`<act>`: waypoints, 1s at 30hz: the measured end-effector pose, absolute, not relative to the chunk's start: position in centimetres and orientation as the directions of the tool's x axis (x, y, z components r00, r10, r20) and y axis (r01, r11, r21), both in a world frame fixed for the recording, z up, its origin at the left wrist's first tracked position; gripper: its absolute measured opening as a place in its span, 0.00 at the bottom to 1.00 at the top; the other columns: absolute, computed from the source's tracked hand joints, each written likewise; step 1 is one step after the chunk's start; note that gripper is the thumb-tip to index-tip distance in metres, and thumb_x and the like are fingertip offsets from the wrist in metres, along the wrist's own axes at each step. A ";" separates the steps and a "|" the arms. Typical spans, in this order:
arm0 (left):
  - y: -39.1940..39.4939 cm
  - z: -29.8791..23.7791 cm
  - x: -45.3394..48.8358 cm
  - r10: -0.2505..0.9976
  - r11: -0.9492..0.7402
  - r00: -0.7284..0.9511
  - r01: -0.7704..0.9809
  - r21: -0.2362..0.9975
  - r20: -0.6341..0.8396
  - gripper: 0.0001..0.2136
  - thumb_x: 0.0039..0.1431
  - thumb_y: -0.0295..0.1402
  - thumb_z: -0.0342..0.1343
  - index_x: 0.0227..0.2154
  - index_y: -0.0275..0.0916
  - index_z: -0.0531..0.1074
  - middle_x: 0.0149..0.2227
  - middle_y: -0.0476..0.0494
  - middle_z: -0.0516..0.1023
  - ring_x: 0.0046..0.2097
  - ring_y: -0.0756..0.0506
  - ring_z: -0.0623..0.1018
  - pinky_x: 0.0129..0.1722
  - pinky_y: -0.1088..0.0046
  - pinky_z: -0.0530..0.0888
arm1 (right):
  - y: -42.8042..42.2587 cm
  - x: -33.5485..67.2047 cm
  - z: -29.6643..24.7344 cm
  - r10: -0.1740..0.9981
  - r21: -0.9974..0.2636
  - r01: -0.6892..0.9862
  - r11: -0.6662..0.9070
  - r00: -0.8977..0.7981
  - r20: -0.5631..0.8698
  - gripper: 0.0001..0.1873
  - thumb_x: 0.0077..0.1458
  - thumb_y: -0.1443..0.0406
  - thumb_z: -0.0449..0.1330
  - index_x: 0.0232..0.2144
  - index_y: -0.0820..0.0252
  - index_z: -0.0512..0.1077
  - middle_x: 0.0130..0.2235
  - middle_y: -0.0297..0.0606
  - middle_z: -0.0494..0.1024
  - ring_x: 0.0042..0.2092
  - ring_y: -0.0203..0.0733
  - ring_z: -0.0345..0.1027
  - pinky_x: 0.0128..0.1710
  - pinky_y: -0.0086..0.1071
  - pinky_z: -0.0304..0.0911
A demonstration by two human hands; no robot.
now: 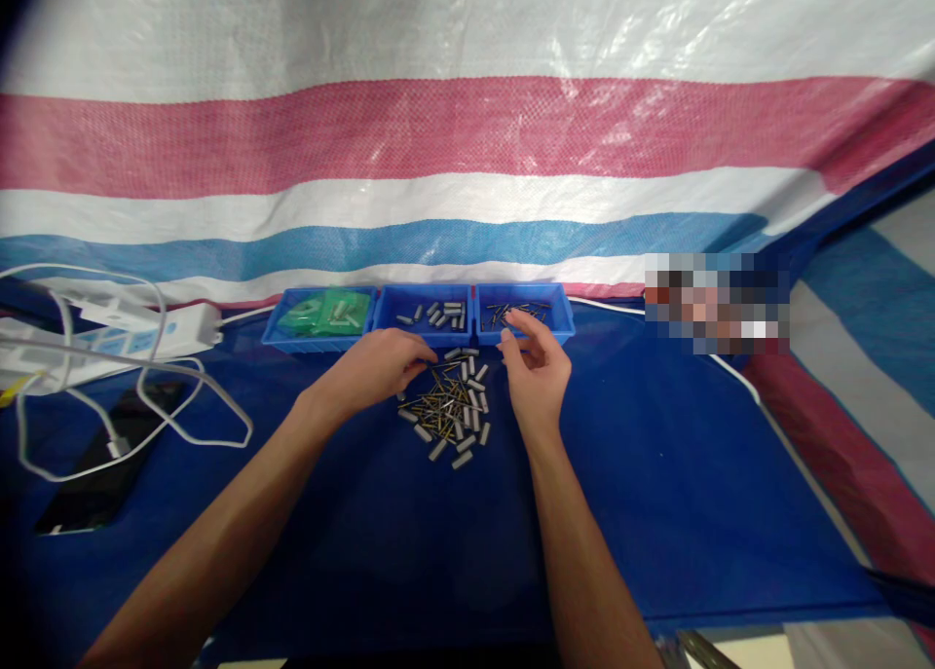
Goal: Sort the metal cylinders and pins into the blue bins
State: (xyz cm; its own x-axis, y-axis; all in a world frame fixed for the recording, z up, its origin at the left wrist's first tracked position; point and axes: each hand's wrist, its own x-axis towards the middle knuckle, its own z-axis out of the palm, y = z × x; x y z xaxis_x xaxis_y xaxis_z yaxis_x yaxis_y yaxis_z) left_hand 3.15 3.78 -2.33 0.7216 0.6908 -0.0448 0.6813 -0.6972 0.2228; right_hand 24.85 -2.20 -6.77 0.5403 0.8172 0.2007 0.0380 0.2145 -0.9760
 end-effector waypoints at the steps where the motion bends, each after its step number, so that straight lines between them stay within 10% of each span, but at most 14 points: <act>1: 3.6 -2.4 3.2 0.698 -0.691 0.713 0.696 0.194 -0.069 0.13 0.63 0.22 0.58 0.44 0.41 0.85 0.43 0.40 0.87 0.46 0.39 0.86 0.47 0.64 0.80 | -2.2 24.9 -6.8 0.819 -0.977 0.030 0.212 0.539 0.194 0.17 0.54 0.58 0.71 0.46 0.55 0.81 0.48 0.43 0.86 0.34 0.42 0.79 0.31 0.36 0.75; 19: 2.2 -1.6 2.8 0.693 -0.708 0.710 0.703 0.065 -0.124 0.10 0.70 0.25 0.49 0.40 0.35 0.77 0.42 0.35 0.83 0.38 0.40 0.83 0.34 0.68 0.73 | -2.3 23.8 -7.2 0.887 -0.981 0.015 0.192 0.426 0.180 0.12 0.59 0.57 0.68 0.43 0.55 0.81 0.41 0.39 0.86 0.28 0.37 0.74 0.28 0.33 0.71; 30: 2.4 -0.6 2.8 0.696 -0.684 0.631 0.438 0.584 0.342 0.02 0.64 0.30 0.64 0.39 0.40 0.78 0.38 0.48 0.85 0.38 0.48 0.81 0.41 0.71 0.76 | -2.8 23.4 -6.7 0.961 -0.989 -0.037 0.144 0.245 0.130 0.12 0.59 0.56 0.68 0.41 0.56 0.81 0.32 0.36 0.84 0.28 0.37 0.73 0.30 0.33 0.70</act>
